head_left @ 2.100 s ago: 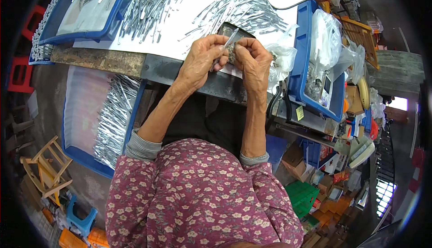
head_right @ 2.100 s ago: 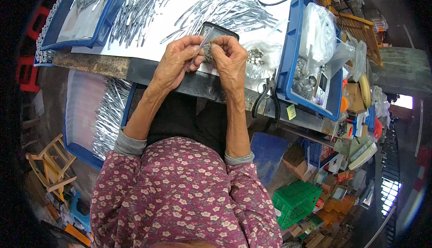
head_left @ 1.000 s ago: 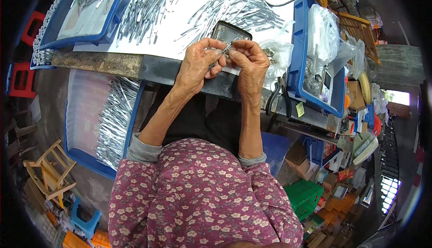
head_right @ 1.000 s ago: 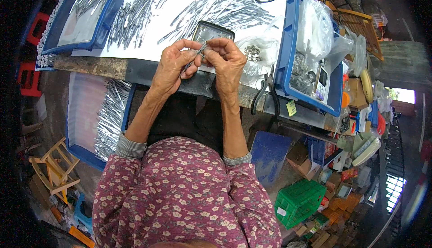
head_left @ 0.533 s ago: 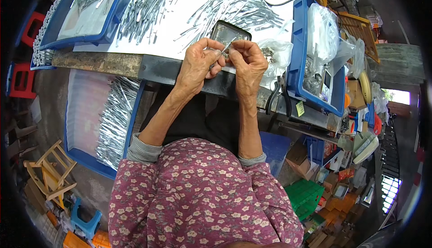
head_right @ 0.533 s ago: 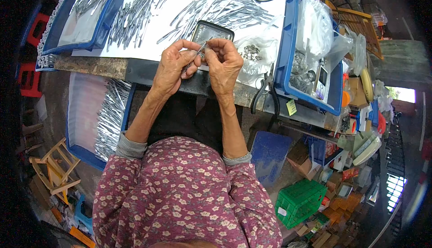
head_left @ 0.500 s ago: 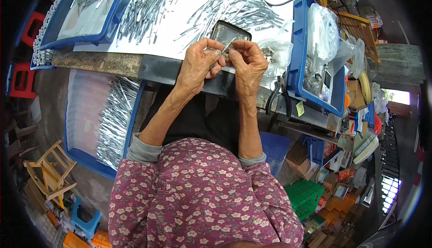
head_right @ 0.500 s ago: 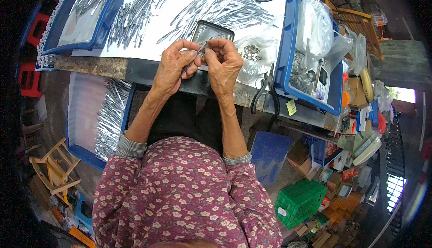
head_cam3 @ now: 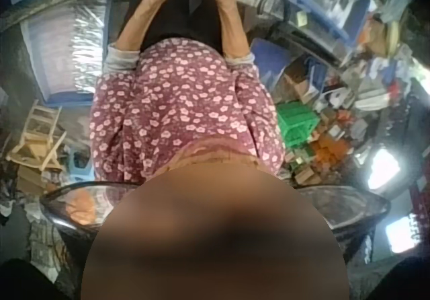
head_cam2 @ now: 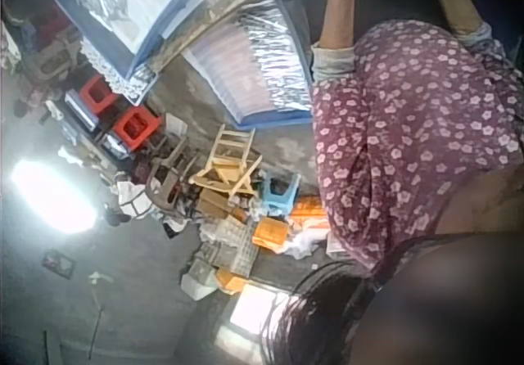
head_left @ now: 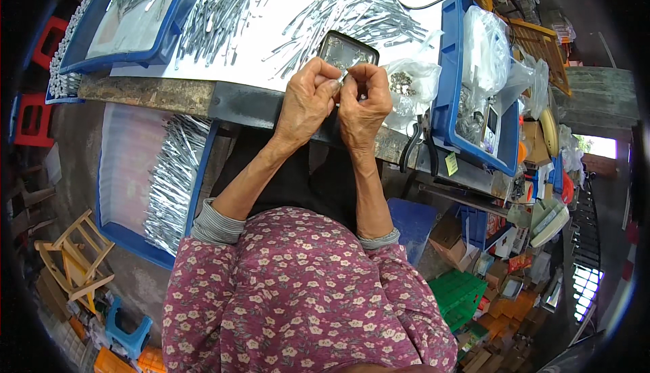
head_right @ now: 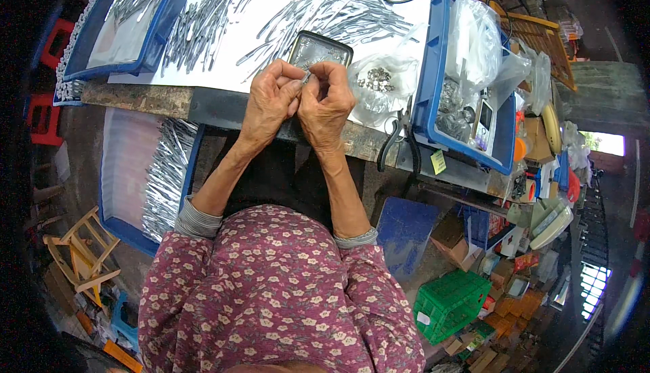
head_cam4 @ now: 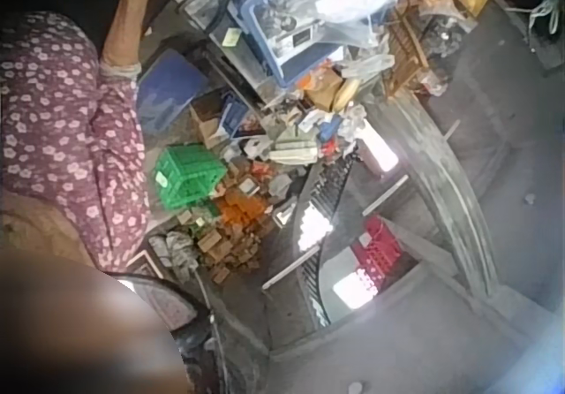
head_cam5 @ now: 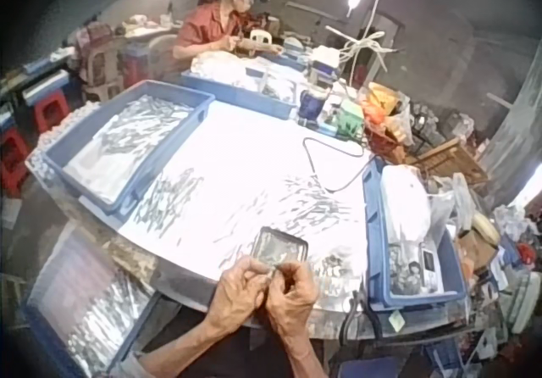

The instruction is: Picking and sorting thin metal strips into a small tray for inspection or assembly.

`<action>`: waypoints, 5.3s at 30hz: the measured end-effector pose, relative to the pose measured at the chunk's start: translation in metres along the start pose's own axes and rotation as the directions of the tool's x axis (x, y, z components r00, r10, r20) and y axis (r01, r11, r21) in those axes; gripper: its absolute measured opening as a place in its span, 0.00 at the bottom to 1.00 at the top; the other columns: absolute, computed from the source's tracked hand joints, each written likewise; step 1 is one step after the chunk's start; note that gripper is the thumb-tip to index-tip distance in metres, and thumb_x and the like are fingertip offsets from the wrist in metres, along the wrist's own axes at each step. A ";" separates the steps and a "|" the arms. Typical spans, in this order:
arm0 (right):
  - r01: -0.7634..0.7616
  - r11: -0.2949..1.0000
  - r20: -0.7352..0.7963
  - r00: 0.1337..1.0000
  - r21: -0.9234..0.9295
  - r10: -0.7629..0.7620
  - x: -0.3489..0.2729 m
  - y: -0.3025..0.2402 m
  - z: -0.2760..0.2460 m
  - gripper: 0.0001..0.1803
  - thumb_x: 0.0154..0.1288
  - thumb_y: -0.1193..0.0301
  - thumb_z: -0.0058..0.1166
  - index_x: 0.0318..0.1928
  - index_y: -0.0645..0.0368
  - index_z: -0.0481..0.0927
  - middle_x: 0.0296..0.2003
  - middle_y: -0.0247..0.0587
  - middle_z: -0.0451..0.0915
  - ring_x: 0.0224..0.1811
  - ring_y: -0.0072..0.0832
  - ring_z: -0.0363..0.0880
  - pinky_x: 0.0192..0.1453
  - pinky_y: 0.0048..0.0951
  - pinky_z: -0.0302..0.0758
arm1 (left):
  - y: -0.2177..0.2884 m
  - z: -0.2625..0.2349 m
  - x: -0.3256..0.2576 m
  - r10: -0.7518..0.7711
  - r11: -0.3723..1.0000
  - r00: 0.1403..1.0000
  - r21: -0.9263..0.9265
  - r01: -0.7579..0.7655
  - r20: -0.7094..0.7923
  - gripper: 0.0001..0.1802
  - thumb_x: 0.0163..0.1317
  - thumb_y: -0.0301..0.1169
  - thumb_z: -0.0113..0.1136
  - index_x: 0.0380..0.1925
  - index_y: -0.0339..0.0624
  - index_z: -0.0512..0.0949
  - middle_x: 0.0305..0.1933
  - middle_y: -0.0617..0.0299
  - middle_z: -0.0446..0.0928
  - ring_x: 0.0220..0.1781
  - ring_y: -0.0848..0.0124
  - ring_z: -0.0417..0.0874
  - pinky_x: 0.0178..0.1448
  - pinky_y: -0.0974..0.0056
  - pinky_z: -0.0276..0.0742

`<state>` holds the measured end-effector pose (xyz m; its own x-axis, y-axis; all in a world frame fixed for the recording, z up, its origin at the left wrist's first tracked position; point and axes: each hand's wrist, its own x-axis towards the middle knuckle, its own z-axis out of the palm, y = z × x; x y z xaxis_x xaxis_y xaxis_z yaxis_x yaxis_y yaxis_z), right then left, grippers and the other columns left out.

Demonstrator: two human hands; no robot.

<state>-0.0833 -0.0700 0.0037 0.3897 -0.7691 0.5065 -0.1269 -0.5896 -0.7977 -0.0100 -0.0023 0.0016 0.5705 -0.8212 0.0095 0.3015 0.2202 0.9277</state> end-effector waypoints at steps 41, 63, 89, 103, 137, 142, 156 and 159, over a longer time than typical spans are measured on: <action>-0.377 0.782 0.201 0.926 0.496 0.319 0.005 0.001 -0.011 0.10 0.51 0.82 0.49 0.36 0.64 0.70 0.26 0.33 0.74 0.26 0.15 0.69 0.30 0.15 0.66 | 0.003 -0.010 0.001 -0.068 0.987 0.996 -0.144 0.077 0.064 0.04 0.58 0.21 0.46 0.32 0.32 0.69 0.18 0.66 0.68 0.17 0.86 0.61 0.19 0.80 0.57; -0.438 0.740 0.227 0.899 0.510 0.376 0.007 -0.004 -0.017 0.08 0.50 0.82 0.45 0.33 0.65 0.65 0.23 0.33 0.69 0.22 0.15 0.64 0.26 0.16 0.63 | -0.006 -0.001 0.000 0.475 0.645 0.865 0.604 -0.468 0.163 0.05 0.55 0.16 0.47 0.32 0.33 0.70 0.23 0.52 0.72 0.25 0.66 0.77 0.26 0.68 0.70; -0.370 0.769 0.180 0.928 0.521 0.325 0.009 0.001 -0.004 0.08 0.51 0.83 0.49 0.33 0.64 0.67 0.24 0.35 0.73 0.20 0.14 0.66 0.23 0.15 0.63 | -0.008 -0.008 0.007 0.206 0.941 0.979 0.278 -0.195 -0.011 0.04 0.57 0.21 0.44 0.30 0.33 0.70 0.18 0.61 0.71 0.21 0.77 0.72 0.26 0.71 0.69; -0.369 0.784 0.173 0.929 0.498 0.327 0.010 0.000 -0.003 0.08 0.51 0.83 0.48 0.33 0.64 0.67 0.23 0.34 0.72 0.21 0.12 0.66 0.24 0.13 0.63 | -0.008 -0.009 0.007 0.169 0.958 0.985 0.237 -0.160 -0.019 0.04 0.58 0.22 0.45 0.30 0.33 0.70 0.18 0.63 0.70 0.21 0.78 0.71 0.26 0.71 0.68; -0.360 0.738 0.234 0.933 0.571 0.274 0.008 0.007 -0.001 0.07 0.51 0.83 0.48 0.31 0.63 0.66 0.25 0.35 0.72 0.24 0.13 0.67 0.28 0.14 0.64 | -0.002 -0.016 0.007 0.108 0.993 0.993 0.040 -0.110 0.049 0.04 0.59 0.21 0.44 0.30 0.34 0.70 0.18 0.68 0.67 0.20 0.82 0.65 0.23 0.76 0.62; -0.359 0.791 0.218 0.933 0.495 0.287 0.009 0.003 -0.006 0.08 0.51 0.83 0.48 0.31 0.63 0.66 0.25 0.34 0.71 0.24 0.12 0.67 0.28 0.13 0.64 | -0.009 -0.014 0.006 0.178 0.965 0.983 0.192 -0.181 0.036 0.04 0.59 0.21 0.45 0.31 0.34 0.70 0.18 0.68 0.67 0.21 0.82 0.65 0.24 0.76 0.62; -0.385 0.783 0.240 0.922 0.489 0.304 0.008 0.006 -0.010 0.08 0.51 0.84 0.48 0.33 0.64 0.66 0.25 0.33 0.72 0.25 0.13 0.68 0.29 0.13 0.65 | -0.007 -0.011 0.005 0.179 0.936 0.981 0.294 -0.193 0.073 0.04 0.60 0.21 0.44 0.31 0.35 0.70 0.20 0.69 0.65 0.23 0.83 0.63 0.25 0.77 0.60; -0.420 0.785 0.259 0.906 0.455 0.334 0.009 0.004 -0.010 0.09 0.52 0.83 0.49 0.34 0.64 0.67 0.26 0.34 0.72 0.26 0.13 0.68 0.30 0.13 0.66 | -0.008 -0.014 0.007 0.141 0.970 0.988 0.192 -0.150 0.056 0.03 0.59 0.21 0.45 0.32 0.35 0.70 0.20 0.70 0.65 0.22 0.84 0.62 0.24 0.78 0.58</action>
<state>-0.0892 -0.0815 0.0082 0.5470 -0.8301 0.1078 0.1520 -0.0282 -0.9880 0.0018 -0.0022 -0.0110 0.5638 -0.8100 0.1614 0.0606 0.2355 0.9700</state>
